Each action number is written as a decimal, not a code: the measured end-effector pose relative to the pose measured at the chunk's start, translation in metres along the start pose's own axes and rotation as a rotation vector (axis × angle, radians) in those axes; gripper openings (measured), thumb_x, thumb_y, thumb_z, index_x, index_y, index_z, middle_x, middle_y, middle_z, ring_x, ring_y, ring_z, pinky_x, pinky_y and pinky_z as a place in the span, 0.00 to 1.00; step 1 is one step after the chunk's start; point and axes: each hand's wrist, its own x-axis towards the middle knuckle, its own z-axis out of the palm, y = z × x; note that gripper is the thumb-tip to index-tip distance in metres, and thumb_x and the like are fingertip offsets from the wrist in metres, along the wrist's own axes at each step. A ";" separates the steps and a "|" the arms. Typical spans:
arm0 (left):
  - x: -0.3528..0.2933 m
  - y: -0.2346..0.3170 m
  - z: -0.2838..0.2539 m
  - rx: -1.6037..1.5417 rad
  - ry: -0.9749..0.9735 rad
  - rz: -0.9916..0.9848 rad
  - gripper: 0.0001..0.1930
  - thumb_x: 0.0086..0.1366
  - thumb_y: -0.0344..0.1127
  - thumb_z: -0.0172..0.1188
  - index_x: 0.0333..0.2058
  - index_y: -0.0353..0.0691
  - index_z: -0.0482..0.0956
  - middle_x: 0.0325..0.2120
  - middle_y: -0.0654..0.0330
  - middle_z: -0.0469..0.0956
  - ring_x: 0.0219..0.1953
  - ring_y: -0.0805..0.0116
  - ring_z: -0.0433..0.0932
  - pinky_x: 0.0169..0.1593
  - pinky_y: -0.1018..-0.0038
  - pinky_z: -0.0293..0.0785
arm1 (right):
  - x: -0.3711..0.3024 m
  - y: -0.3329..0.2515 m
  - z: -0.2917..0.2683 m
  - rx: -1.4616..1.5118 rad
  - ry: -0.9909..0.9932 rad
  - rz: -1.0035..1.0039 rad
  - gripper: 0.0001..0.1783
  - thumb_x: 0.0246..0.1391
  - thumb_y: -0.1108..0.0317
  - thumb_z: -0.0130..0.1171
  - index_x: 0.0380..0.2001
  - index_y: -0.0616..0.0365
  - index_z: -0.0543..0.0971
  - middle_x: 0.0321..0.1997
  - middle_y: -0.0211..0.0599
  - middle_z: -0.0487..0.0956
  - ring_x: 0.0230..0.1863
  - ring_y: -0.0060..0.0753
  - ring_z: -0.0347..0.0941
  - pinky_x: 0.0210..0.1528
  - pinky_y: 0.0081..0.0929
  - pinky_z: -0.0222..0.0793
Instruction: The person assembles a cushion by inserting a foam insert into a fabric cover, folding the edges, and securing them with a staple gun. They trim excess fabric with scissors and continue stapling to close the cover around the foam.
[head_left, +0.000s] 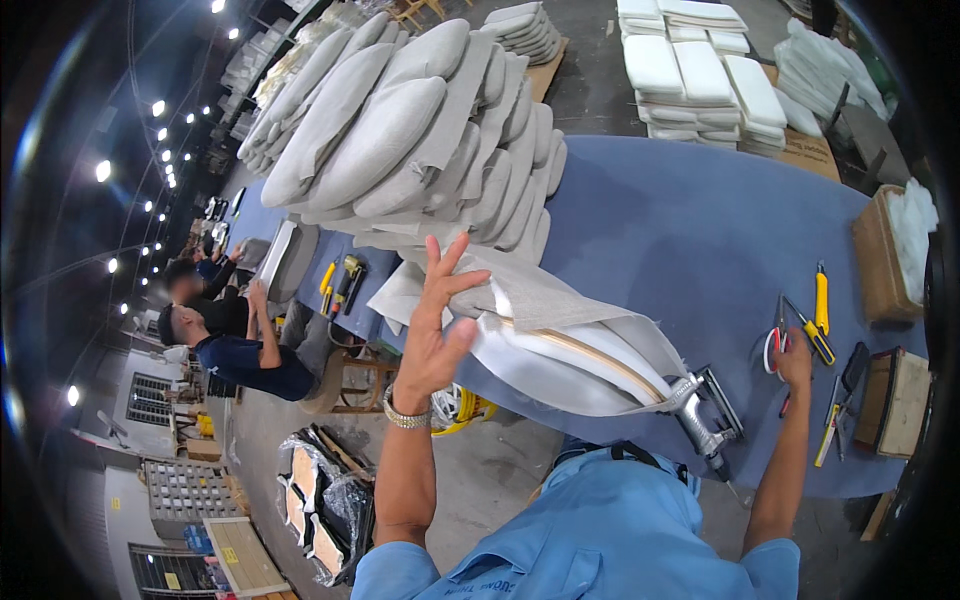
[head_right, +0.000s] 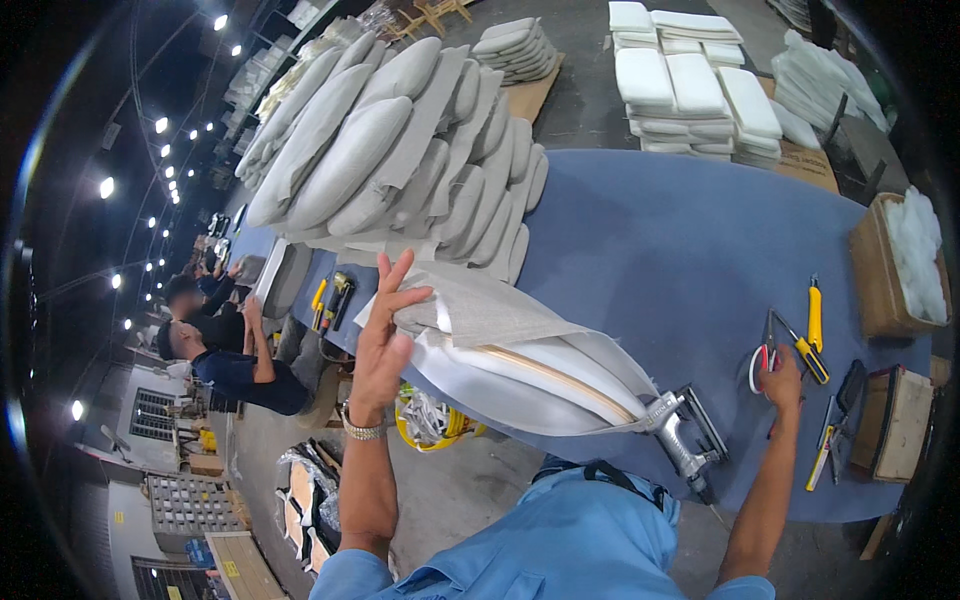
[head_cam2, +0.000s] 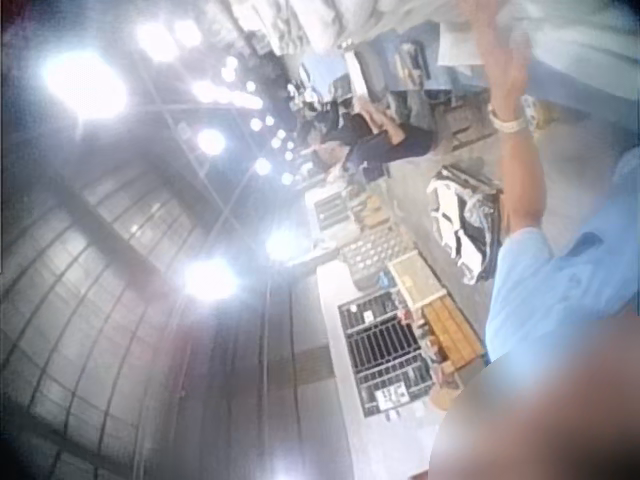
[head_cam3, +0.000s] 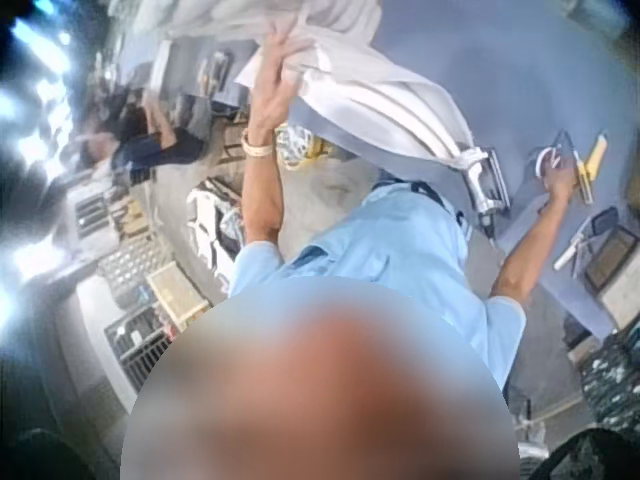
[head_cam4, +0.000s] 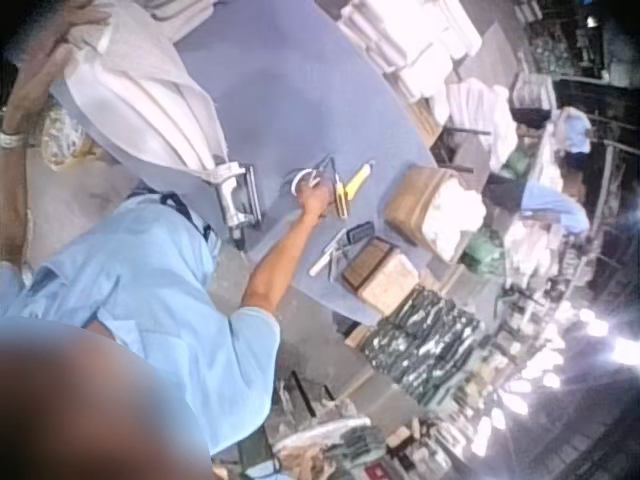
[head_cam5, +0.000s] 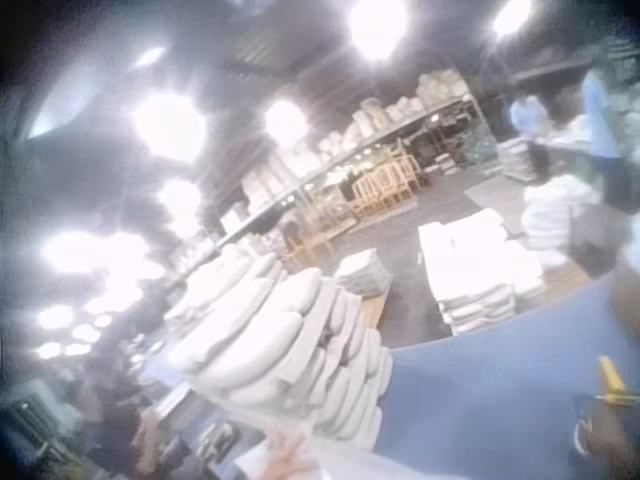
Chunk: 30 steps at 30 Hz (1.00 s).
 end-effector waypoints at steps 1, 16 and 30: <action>-0.002 -0.001 0.004 0.038 0.006 0.009 0.29 0.70 0.56 0.60 0.58 0.39 0.78 0.75 0.48 0.58 0.80 0.38 0.35 0.77 0.45 0.35 | -0.008 -0.030 -0.015 0.336 -0.155 0.165 0.36 0.56 0.70 0.64 0.68 0.58 0.68 0.49 0.43 0.82 0.45 0.40 0.81 0.46 0.35 0.78; -0.011 0.017 0.008 0.156 -0.074 -0.022 0.26 0.61 0.33 0.63 0.58 0.41 0.73 0.74 0.49 0.57 0.80 0.40 0.38 0.77 0.47 0.37 | -0.161 -0.367 -0.052 0.477 -0.997 -0.868 0.39 0.49 0.36 0.74 0.50 0.60 0.79 0.40 0.48 0.83 0.42 0.51 0.81 0.44 0.43 0.75; -0.020 0.030 0.007 0.206 -0.105 0.024 0.28 0.61 0.35 0.63 0.61 0.41 0.71 0.74 0.46 0.56 0.79 0.39 0.40 0.77 0.46 0.39 | -0.137 -0.381 -0.034 0.378 -1.002 -0.914 0.37 0.54 0.32 0.68 0.48 0.55 0.80 0.35 0.41 0.82 0.38 0.43 0.79 0.40 0.40 0.72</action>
